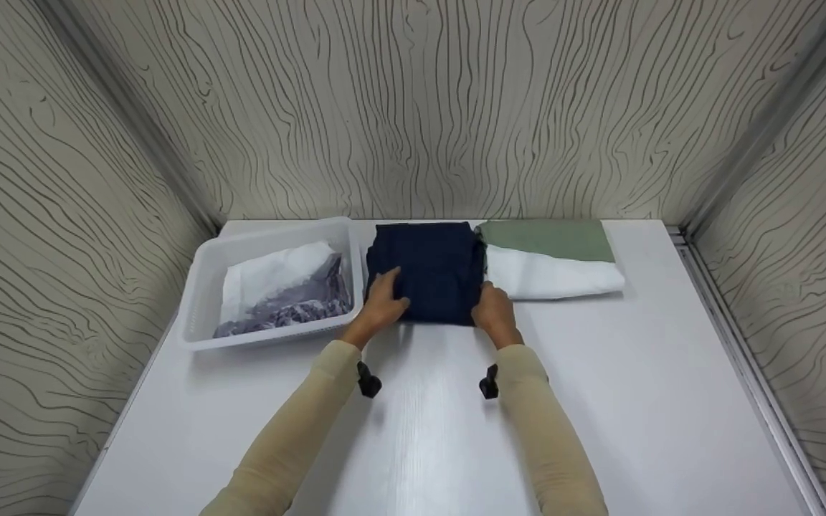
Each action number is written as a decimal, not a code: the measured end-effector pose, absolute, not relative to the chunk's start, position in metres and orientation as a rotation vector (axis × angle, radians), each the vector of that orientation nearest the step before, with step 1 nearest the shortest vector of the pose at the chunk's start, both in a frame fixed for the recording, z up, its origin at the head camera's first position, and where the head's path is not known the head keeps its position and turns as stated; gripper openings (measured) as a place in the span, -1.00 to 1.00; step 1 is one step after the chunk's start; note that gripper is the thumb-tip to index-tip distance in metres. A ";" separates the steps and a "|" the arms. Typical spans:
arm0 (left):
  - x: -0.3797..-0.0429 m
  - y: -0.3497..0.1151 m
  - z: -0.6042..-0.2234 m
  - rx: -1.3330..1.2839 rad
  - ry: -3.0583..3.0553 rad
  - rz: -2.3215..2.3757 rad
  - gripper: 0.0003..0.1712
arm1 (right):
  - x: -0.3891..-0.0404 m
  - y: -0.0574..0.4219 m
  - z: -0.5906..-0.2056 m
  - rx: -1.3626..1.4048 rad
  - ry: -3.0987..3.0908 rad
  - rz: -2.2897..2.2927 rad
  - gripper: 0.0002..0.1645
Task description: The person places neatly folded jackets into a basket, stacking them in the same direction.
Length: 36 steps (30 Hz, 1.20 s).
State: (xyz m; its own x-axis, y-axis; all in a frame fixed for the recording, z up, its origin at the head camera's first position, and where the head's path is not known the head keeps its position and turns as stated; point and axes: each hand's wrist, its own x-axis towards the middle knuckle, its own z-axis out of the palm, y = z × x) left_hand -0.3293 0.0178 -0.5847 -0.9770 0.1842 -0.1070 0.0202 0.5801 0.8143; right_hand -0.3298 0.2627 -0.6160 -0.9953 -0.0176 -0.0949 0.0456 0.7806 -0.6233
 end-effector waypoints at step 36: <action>-0.313 -0.001 -0.622 -0.197 2.414 1.560 -0.14 | -0.315 0.275 -0.613 0.185 2.605 -1.179 0.10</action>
State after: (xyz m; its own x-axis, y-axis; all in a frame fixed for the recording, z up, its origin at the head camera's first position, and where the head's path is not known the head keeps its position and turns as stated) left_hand -0.3129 -0.0011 -0.6221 -0.9570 0.0271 -0.2888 -0.2522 0.4141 0.8746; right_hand -0.3146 0.2749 -0.6130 -0.9538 0.0026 -0.3004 0.2273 0.6598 -0.7162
